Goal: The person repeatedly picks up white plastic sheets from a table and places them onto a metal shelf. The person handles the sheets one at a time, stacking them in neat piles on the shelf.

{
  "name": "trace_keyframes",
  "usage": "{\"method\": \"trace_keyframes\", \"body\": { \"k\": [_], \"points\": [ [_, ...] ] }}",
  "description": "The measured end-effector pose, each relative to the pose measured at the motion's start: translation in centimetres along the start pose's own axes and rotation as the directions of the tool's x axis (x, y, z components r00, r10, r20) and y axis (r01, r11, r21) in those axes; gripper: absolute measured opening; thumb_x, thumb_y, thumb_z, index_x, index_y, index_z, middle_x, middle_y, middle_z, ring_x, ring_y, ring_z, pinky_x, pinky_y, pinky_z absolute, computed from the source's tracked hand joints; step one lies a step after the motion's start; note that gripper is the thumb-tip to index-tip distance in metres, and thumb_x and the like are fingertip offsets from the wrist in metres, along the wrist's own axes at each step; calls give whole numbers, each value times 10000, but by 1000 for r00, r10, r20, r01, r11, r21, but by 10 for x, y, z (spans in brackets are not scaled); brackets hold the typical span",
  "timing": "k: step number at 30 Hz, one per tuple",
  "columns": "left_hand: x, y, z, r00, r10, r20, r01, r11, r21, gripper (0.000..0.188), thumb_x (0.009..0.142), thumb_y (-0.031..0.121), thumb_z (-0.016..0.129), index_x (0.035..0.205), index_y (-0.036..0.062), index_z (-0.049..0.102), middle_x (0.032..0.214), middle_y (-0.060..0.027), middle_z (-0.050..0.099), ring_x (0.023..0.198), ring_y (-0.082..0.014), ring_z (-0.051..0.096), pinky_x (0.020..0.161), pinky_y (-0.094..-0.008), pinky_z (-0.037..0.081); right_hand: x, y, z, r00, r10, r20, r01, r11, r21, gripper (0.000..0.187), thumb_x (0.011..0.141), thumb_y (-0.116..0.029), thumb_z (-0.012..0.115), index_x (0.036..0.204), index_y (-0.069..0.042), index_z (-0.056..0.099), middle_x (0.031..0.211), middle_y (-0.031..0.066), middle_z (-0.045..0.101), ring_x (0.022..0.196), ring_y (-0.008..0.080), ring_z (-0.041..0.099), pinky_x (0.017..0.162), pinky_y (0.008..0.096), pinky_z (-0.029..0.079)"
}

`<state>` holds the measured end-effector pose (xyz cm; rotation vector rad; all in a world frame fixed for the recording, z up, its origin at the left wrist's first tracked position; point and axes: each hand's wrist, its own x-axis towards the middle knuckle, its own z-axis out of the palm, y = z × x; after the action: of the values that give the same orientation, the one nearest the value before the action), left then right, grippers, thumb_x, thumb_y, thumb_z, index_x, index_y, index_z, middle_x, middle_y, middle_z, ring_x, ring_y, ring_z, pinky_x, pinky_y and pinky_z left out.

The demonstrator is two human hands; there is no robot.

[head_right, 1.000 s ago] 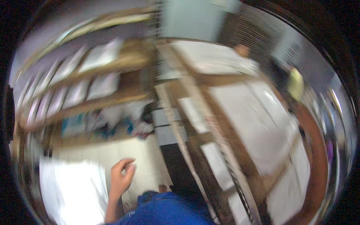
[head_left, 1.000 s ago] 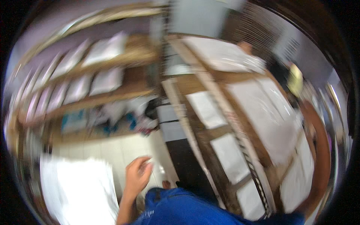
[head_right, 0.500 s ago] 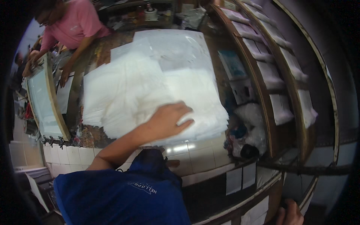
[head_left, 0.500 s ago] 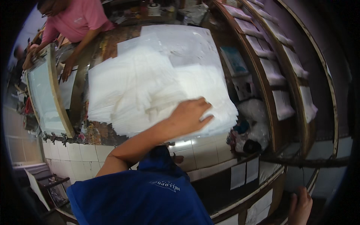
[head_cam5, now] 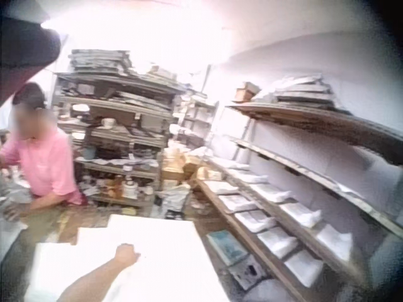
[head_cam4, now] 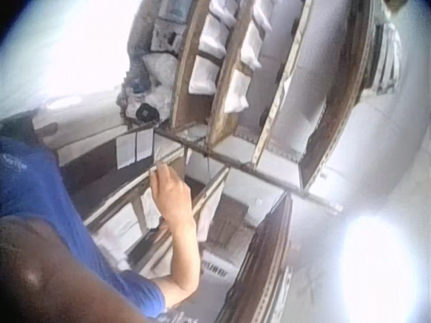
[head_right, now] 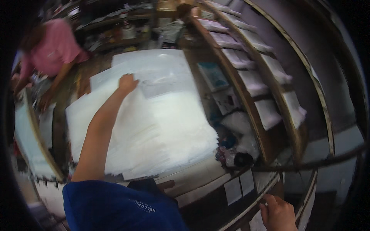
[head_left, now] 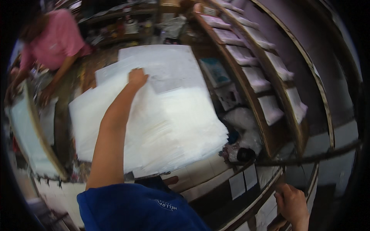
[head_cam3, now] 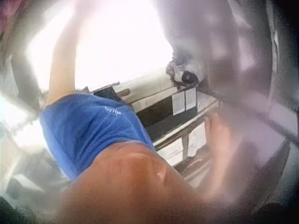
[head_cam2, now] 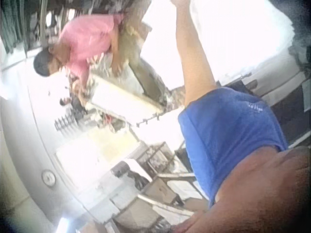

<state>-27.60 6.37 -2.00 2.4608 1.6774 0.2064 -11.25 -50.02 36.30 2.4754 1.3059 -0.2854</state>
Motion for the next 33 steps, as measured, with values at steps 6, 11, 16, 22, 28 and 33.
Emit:
{"method": "trace_keyframes", "body": {
  "k": [6, 11, 16, 22, 28, 33],
  "points": [
    [88, -77, 110, 989, -21, -149, 24, 1000, 17, 462, 803, 281, 641, 1149, -10, 546, 1094, -196, 607, 1025, -352, 596, 869, -460, 480, -12, 20, 2, 993, 14, 114, -8, 999, -50, 200, 900, -232, 572, 1010, -65, 574, 815, 133, 661, 697, 338, 669, 591, 408, 547],
    [176, -128, 119, 993, 91, 79, -89, 996, -31, 460, 792, 155, 646, 1197, -42, 555, 1178, -225, 595, 1125, -357, 559, 966, -419, 448, -31, 40, 40, 996, 9, 85, -14, 998, 57, 257, 919, -263, 551, 1062, -50, 555, 853, 135, 658, 734, 325, 677, 611, 436, 551],
    [158, -39, 81, 905, 359, -230, -403, 897, -184, 217, 790, 85, 542, 960, -50, 557, 827, -167, 600, 730, -328, 568, 697, -424, 457, 5, 29, 46, 995, -97, 3, 93, 958, 273, 250, 896, -185, 535, 1078, -14, 544, 767, 206, 639, 761, 389, 655, 649, 485, 526],
    [-62, 203, -67, 661, 725, -192, -577, 328, -748, 110, 831, 41, 537, 918, -25, 550, 734, 6, 456, 645, -76, 389, 561, -217, 323, 69, 15, 88, 953, 24, -301, 223, 617, 755, 454, 877, -265, 565, 1211, 15, 438, 848, 228, 645, 827, 409, 633, 728, 477, 488],
    [-249, 298, -151, 470, 873, -130, -399, 78, -914, 113, 843, 14, 579, 954, -6, 577, 791, 14, 541, 672, -39, 447, 609, -179, 368, 99, 15, 92, 859, 259, -441, 299, 444, 845, 490, 870, -274, 577, 1232, 21, 428, 865, 230, 637, 840, 347, 640, 744, 425, 482],
    [-315, 329, -170, 339, 932, -127, -258, -38, -965, 107, 841, 2, 595, 947, -2, 579, 809, 8, 552, 688, -49, 461, 629, -193, 385, 92, 40, 106, 783, 397, -479, 226, 536, 814, 233, 823, -197, 593, 949, -1, 590, 941, 206, 652, 931, 403, 618, 795, 422, 489]
  ]
}}
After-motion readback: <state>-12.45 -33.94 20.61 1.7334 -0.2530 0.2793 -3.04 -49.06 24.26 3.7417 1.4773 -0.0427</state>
